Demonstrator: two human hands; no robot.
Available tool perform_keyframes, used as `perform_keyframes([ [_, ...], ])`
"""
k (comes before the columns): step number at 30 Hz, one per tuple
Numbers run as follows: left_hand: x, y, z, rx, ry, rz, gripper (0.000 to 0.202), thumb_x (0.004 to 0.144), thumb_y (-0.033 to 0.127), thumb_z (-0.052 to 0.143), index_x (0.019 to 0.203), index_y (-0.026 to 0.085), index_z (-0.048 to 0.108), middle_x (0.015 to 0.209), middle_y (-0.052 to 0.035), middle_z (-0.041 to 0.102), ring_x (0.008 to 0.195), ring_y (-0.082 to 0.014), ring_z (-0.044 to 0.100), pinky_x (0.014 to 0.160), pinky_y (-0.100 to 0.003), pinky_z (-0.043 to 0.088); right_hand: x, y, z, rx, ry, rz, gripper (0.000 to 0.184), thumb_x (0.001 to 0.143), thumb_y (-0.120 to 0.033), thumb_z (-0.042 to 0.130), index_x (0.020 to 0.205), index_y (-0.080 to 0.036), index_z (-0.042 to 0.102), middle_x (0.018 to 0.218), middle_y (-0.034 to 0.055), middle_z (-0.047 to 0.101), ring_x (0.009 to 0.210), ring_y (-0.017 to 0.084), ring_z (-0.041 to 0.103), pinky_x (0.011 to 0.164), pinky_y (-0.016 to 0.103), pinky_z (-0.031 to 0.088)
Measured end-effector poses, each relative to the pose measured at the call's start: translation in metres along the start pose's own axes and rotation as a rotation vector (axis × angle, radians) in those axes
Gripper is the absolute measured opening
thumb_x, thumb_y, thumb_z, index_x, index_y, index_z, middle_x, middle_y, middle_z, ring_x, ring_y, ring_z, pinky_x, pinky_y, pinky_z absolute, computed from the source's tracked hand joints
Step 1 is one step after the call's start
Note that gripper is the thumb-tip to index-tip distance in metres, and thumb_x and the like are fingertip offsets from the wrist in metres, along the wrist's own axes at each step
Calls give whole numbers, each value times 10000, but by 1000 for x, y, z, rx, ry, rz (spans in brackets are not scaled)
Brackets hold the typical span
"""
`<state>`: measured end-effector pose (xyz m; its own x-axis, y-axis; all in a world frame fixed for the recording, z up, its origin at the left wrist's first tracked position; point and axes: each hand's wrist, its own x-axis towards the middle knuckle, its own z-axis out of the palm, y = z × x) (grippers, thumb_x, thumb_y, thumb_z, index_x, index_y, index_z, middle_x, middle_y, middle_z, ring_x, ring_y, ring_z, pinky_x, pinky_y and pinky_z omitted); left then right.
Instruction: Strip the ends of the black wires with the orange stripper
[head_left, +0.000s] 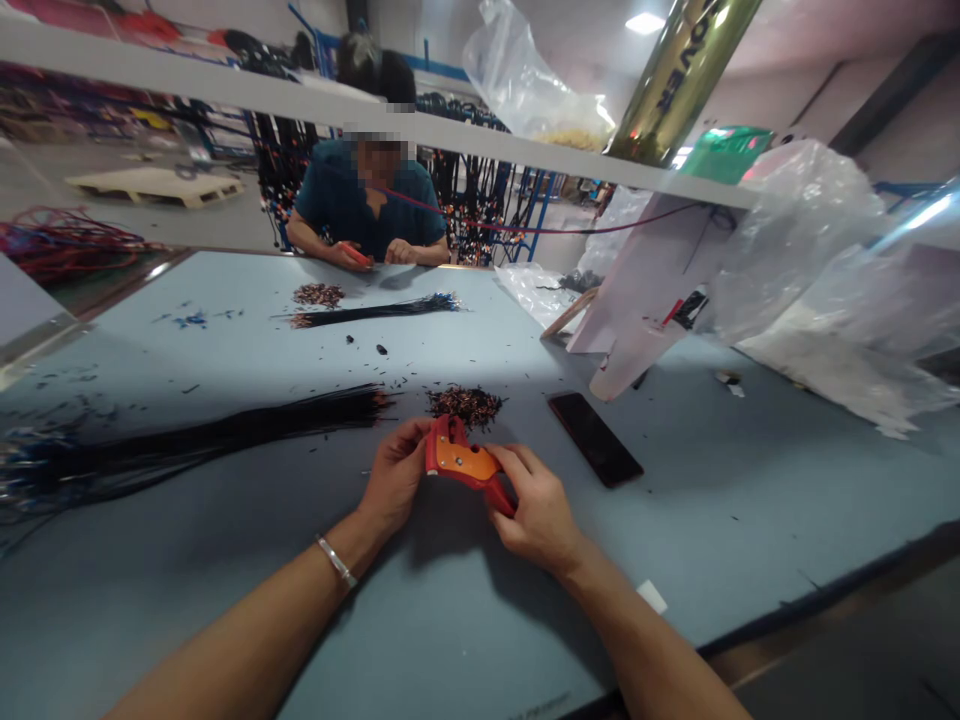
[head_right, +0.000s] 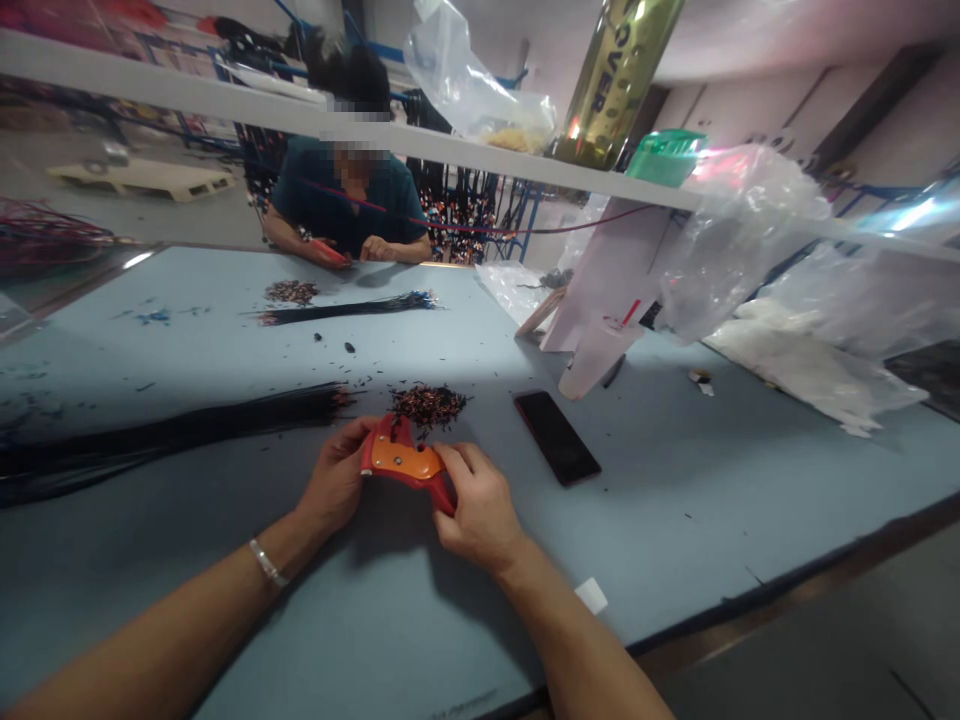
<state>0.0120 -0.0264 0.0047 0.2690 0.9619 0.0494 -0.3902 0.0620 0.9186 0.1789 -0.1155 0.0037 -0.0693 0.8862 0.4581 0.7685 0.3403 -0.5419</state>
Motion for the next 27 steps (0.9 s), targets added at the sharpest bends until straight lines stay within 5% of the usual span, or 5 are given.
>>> perform_keyframes([
  [18,-1,1,1,-39,-11,-17,312,549,380,877,737,173,738,669,4,715,587,-114,596,594,-216,465,0,5,-2,-93,-5,-68,527,646,-125,507,1172,-138,538,1037,145,619,934,280,615,833,420,536],
  [27,4,-2,-2,68,101,42,316,600,431,827,703,158,703,574,39,575,531,-71,430,516,-190,339,9,-4,-13,248,-8,172,428,651,-154,592,1079,-181,605,1007,92,661,917,250,626,860,398,507],
])
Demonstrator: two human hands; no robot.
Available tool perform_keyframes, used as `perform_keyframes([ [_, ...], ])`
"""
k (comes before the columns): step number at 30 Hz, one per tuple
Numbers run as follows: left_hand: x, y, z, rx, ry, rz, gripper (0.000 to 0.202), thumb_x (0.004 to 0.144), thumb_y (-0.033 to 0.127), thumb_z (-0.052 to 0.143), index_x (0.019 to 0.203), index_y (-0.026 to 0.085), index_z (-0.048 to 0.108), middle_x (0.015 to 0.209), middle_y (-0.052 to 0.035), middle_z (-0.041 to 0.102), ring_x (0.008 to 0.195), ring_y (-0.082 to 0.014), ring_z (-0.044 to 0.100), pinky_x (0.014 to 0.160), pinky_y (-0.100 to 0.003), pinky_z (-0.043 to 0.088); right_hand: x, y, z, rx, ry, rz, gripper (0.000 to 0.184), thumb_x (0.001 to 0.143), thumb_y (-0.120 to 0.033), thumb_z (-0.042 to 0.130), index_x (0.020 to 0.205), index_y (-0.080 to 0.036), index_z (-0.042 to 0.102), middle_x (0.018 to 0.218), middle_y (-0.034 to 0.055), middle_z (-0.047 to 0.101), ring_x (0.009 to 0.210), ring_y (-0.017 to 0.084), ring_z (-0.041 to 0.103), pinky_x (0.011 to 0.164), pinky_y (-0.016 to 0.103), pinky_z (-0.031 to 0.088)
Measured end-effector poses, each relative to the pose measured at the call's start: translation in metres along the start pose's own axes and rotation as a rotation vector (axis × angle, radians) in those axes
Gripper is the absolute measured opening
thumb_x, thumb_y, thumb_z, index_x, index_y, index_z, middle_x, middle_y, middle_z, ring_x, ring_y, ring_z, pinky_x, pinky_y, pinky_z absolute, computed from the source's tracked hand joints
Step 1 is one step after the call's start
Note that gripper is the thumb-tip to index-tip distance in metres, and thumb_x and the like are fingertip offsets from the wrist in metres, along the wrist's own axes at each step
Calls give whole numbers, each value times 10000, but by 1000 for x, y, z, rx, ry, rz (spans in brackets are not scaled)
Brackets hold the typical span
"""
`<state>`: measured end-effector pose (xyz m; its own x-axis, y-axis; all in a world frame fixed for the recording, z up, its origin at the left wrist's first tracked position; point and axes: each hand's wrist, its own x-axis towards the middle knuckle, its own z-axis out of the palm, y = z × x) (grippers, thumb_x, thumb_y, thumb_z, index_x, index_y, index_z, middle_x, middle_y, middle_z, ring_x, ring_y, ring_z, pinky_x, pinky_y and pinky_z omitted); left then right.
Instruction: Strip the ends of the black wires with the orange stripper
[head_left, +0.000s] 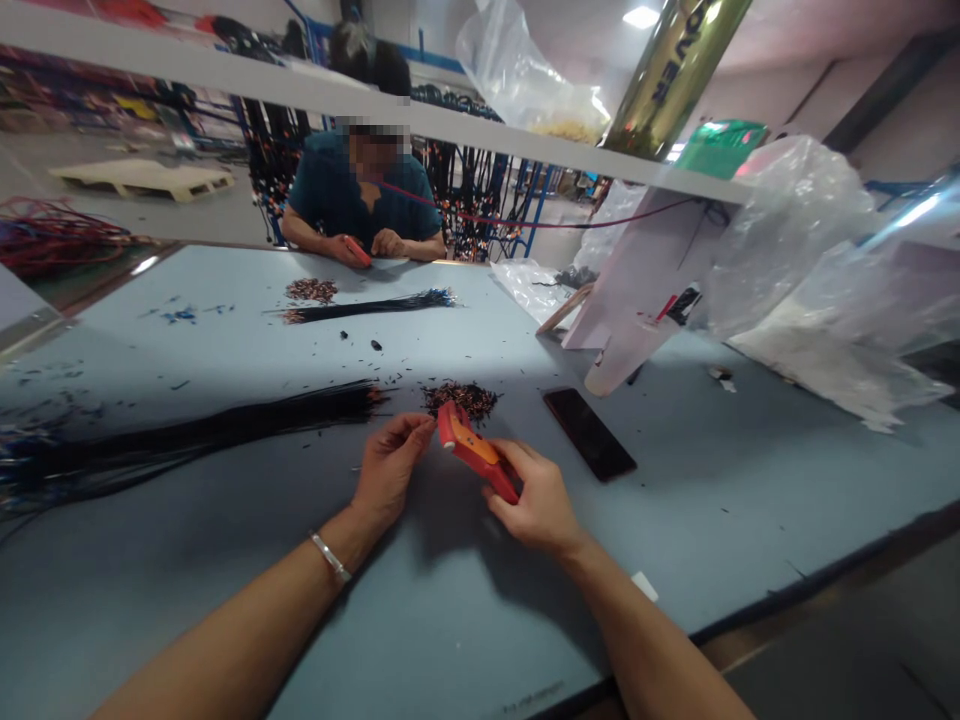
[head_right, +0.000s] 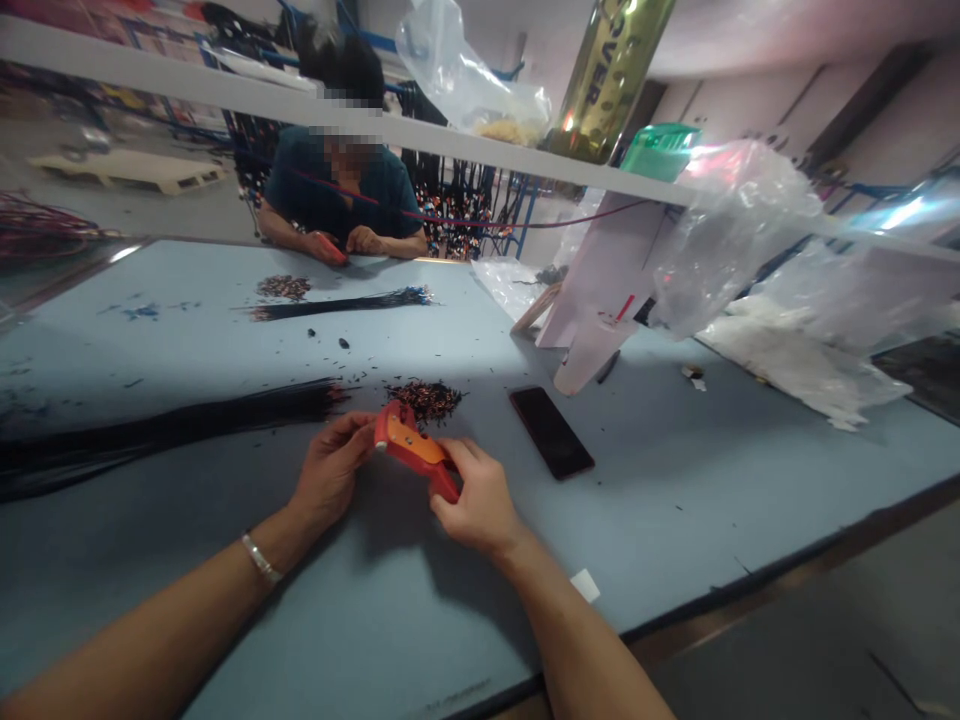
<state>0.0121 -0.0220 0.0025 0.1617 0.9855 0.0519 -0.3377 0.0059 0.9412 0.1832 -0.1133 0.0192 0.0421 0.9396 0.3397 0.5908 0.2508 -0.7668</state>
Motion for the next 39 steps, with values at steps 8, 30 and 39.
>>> perform_keyframes([
  [8,-2,0,2,64,37,-10,246,609,377,792,685,167,689,551,55,522,527,-72,362,516,-207,303,-5,6,-7,1187,-331,530,421,708,-261,646,1109,-140,602,905,73,685,779,222,699,737,378,550],
  [30,-5,-1,-2,370,-106,215,240,768,391,647,716,157,662,613,16,572,598,-113,481,567,-214,398,-3,12,-14,1071,-454,519,385,694,-278,713,1031,-105,646,872,99,697,735,216,705,687,337,552],
  [39,-10,4,1,444,-104,296,167,781,321,640,741,168,697,645,3,641,612,-126,538,597,-224,430,-2,21,-16,1040,-492,491,402,685,-289,750,1025,-95,657,860,102,704,732,220,703,698,340,546],
])
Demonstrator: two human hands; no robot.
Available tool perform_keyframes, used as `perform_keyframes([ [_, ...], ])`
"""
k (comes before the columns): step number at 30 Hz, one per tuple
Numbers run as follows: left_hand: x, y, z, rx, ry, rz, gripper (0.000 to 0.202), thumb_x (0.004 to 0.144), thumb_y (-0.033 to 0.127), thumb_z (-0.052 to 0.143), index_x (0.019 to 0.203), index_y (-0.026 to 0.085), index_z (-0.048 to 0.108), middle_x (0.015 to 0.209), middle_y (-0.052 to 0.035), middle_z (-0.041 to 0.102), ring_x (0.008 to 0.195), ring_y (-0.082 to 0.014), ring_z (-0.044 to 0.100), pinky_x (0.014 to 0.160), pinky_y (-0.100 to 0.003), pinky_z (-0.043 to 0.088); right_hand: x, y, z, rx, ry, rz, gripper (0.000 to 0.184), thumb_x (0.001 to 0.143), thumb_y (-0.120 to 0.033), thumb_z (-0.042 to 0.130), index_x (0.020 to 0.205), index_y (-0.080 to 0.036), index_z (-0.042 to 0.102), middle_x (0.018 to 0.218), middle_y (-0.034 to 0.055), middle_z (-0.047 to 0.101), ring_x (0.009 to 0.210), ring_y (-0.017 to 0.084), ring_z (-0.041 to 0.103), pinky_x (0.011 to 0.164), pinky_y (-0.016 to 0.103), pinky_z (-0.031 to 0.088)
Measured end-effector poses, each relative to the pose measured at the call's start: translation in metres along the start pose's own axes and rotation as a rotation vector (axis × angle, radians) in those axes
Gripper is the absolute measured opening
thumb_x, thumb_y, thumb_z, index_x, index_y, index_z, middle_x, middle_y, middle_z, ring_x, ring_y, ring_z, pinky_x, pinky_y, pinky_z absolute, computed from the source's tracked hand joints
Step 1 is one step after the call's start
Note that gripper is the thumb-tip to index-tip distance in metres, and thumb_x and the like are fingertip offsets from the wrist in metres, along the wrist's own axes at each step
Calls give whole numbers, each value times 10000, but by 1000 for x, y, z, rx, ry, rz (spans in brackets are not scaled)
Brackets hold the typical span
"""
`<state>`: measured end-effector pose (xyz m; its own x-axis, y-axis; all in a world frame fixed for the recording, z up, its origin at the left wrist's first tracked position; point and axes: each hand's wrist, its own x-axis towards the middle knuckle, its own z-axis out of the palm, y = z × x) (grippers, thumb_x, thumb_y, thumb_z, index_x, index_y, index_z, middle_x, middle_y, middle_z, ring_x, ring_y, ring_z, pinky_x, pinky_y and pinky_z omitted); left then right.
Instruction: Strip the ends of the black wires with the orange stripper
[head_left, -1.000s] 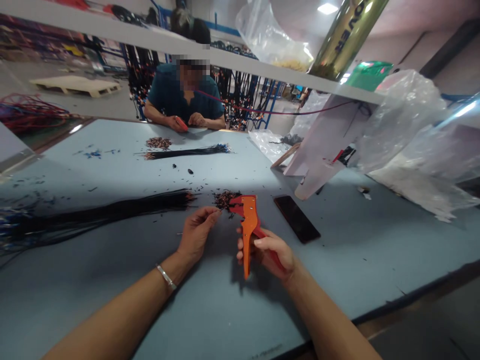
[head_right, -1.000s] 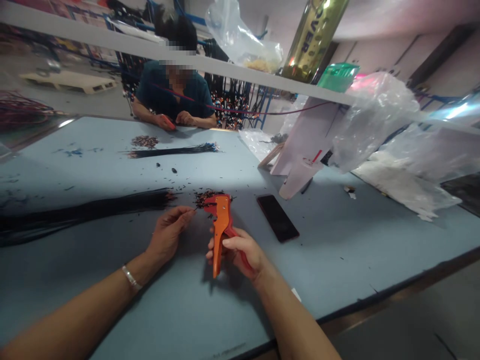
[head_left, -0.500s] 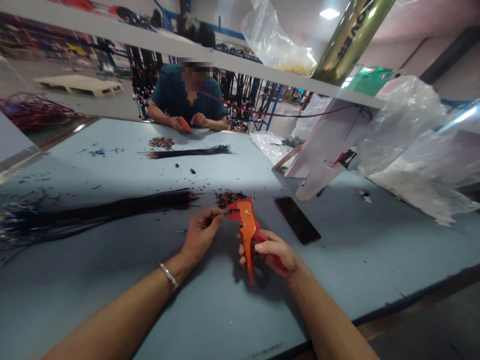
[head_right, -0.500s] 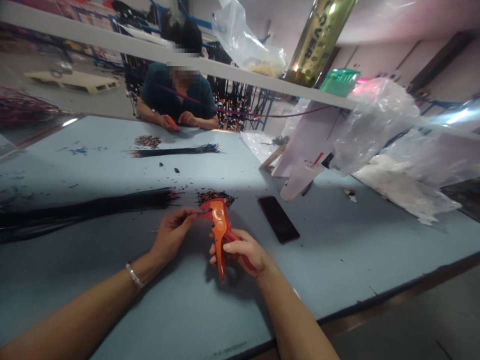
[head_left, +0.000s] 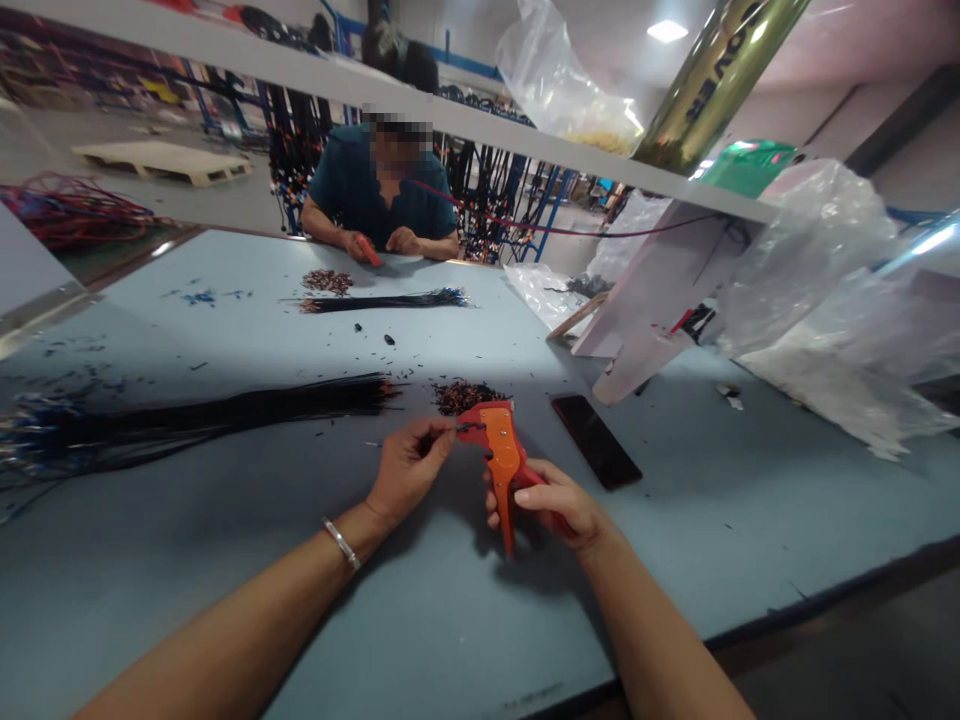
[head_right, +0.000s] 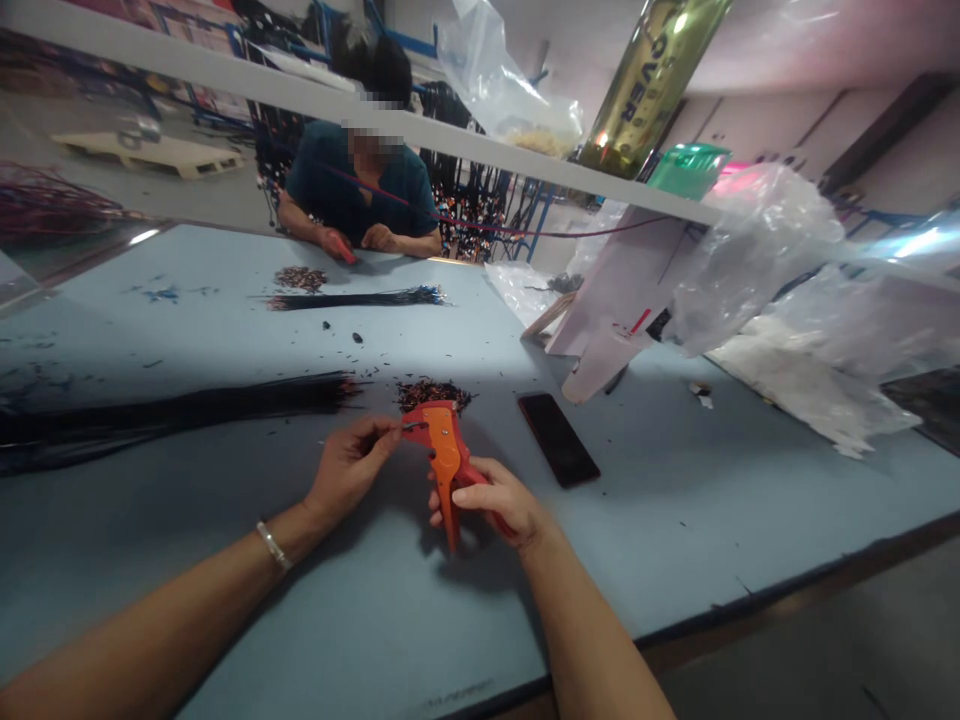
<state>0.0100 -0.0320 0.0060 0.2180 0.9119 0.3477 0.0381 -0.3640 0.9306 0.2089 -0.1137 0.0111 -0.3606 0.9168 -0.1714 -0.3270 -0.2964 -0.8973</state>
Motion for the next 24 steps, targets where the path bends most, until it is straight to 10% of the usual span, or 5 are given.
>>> perform_keyframes([
  [24,-7,5,1,103,12,258,144,829,248,590,778,186,710,656,-16,647,598,-114,556,601,-207,450,-4,-6,-8,-105,-139,-71,417,677,-307,767,1017,-96,653,838,82,661,713,196,645,591,286,524],
])
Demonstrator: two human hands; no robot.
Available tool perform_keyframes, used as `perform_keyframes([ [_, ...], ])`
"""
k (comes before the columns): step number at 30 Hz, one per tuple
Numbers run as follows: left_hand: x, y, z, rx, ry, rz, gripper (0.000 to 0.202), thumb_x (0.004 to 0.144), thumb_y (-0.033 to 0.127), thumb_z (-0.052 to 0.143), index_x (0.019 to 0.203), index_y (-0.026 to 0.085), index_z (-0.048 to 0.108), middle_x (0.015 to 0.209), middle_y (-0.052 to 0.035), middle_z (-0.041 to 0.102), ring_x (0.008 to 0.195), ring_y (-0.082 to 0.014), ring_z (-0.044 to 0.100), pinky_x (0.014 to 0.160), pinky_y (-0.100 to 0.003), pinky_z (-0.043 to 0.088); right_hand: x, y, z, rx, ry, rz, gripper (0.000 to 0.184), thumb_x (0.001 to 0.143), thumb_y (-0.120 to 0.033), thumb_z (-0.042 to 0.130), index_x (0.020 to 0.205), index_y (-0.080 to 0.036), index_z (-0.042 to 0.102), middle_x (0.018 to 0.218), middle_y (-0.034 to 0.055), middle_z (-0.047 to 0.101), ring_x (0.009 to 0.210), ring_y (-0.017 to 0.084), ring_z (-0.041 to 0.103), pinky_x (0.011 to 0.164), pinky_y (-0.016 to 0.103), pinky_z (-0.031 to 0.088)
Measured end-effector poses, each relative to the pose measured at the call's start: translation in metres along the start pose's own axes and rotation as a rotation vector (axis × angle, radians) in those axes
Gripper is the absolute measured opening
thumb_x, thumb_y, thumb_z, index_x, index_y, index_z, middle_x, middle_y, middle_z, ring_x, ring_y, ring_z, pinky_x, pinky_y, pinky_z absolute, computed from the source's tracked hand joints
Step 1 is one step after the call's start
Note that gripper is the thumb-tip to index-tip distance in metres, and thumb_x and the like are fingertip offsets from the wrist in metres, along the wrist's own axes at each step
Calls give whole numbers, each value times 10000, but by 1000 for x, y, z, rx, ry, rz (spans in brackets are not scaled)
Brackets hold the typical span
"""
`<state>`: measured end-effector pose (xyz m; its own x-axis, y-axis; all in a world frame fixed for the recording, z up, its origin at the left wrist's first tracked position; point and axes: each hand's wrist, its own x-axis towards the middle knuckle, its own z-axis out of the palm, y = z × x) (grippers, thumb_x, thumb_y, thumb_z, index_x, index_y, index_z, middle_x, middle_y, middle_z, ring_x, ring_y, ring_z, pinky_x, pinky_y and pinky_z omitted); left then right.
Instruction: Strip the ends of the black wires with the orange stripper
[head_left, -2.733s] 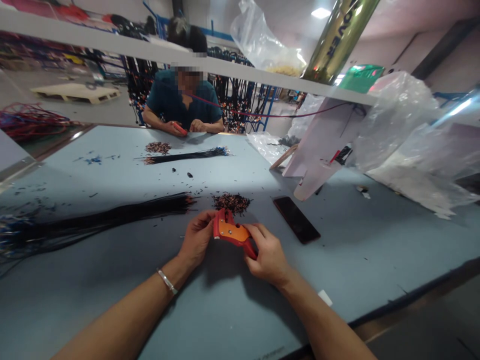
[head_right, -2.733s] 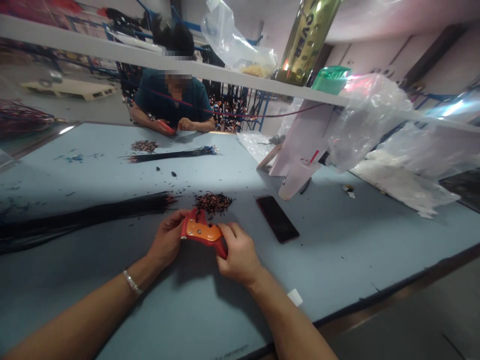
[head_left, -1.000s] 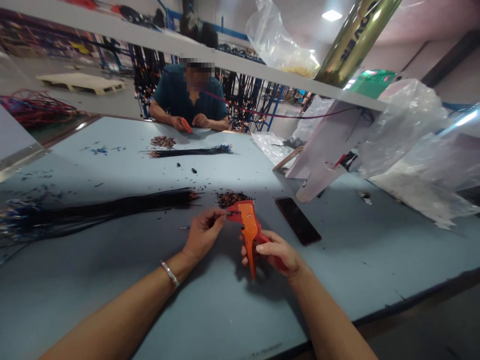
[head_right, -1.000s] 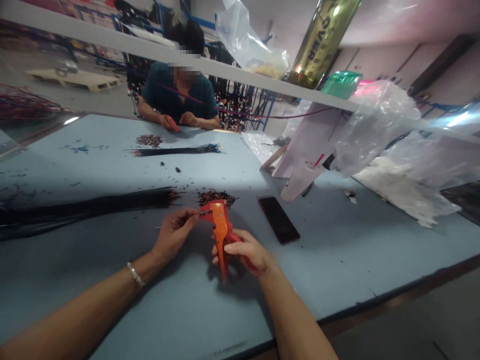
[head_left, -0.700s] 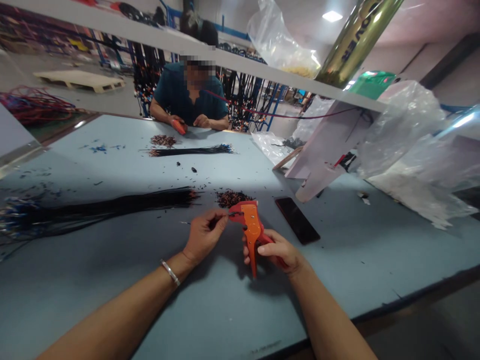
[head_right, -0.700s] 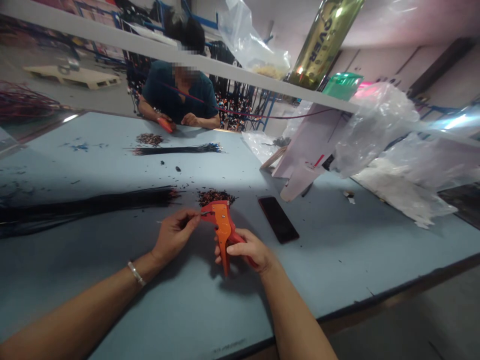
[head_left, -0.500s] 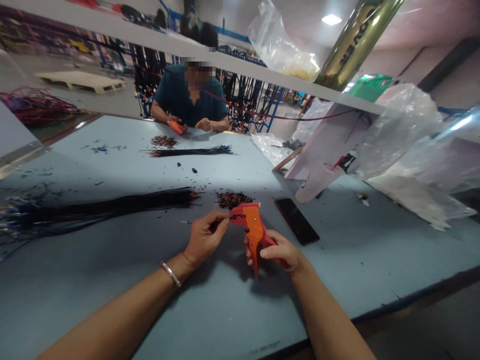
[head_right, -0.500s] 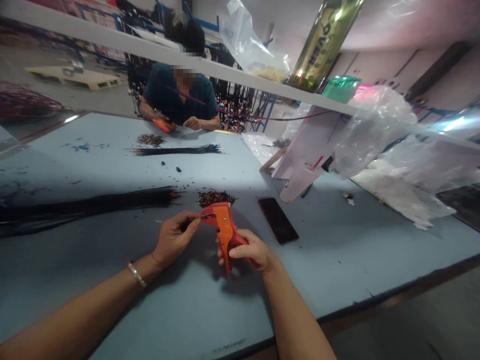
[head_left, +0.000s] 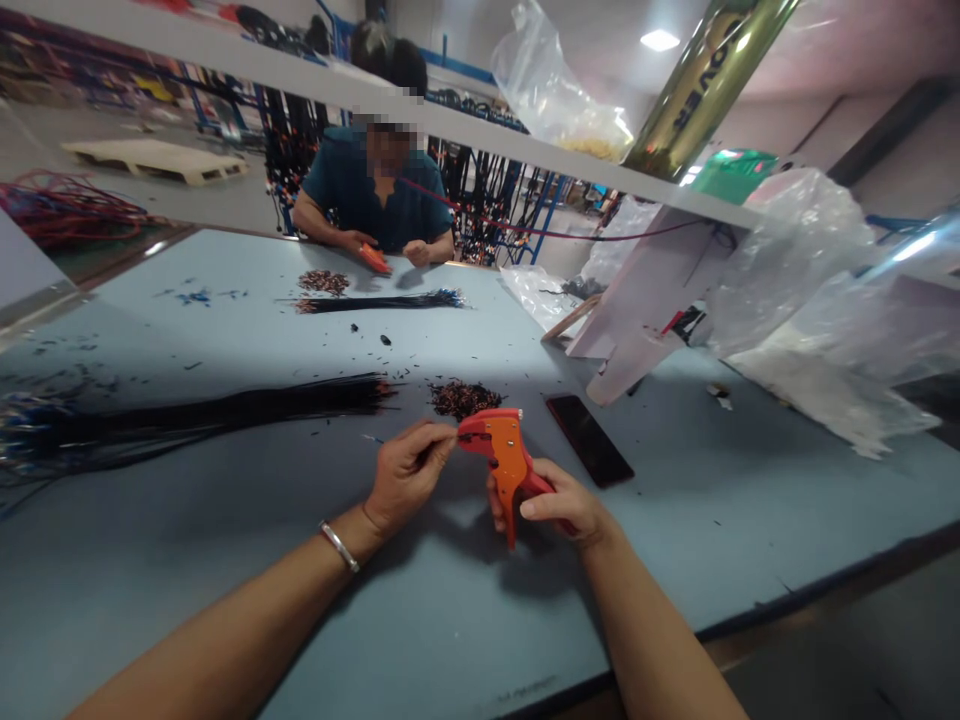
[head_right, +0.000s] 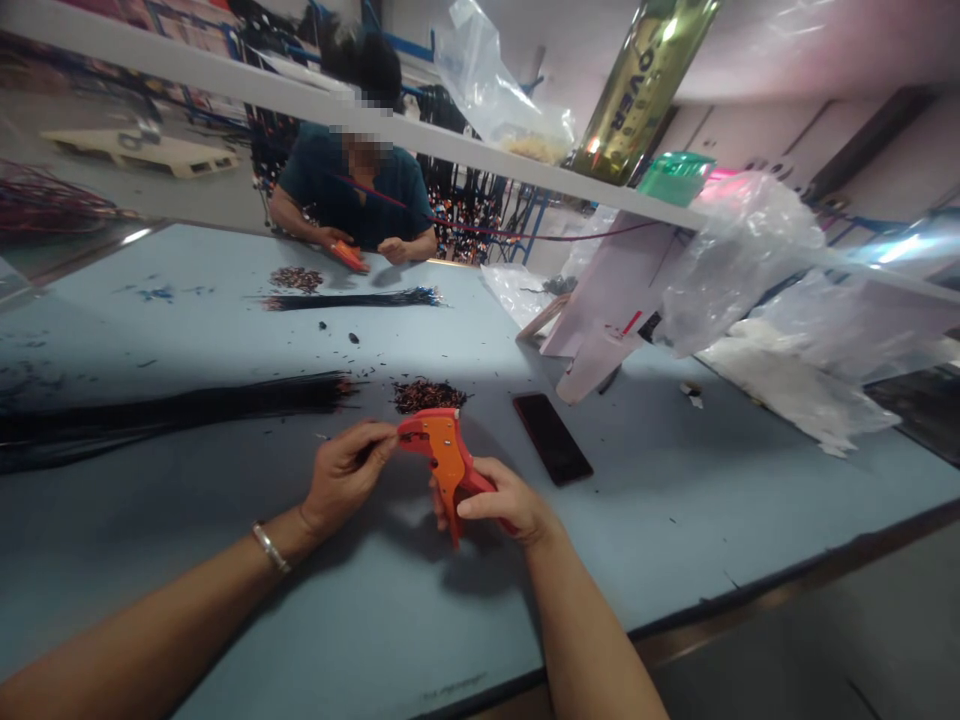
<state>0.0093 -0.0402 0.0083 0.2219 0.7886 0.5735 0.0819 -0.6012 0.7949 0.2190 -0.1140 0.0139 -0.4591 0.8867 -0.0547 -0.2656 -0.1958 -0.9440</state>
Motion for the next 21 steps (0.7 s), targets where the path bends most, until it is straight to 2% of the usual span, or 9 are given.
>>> perform_keyframes([
  [8,2,4,0,15,-8,-30,160,823,266,586,765,189,714,656,-22,665,595,-121,560,601,-215,458,0,1,-3,-10,-12,-10,420,685,-293,758,1035,-90,649,857,88,659,725,198,646,604,289,526],
  [21,-2,4,0,52,3,9,151,832,260,574,760,182,682,649,-17,643,573,-110,530,576,-210,426,-1,4,-3,1,-2,-5,434,673,-296,767,1039,-94,651,849,89,668,725,200,649,601,293,527],
])
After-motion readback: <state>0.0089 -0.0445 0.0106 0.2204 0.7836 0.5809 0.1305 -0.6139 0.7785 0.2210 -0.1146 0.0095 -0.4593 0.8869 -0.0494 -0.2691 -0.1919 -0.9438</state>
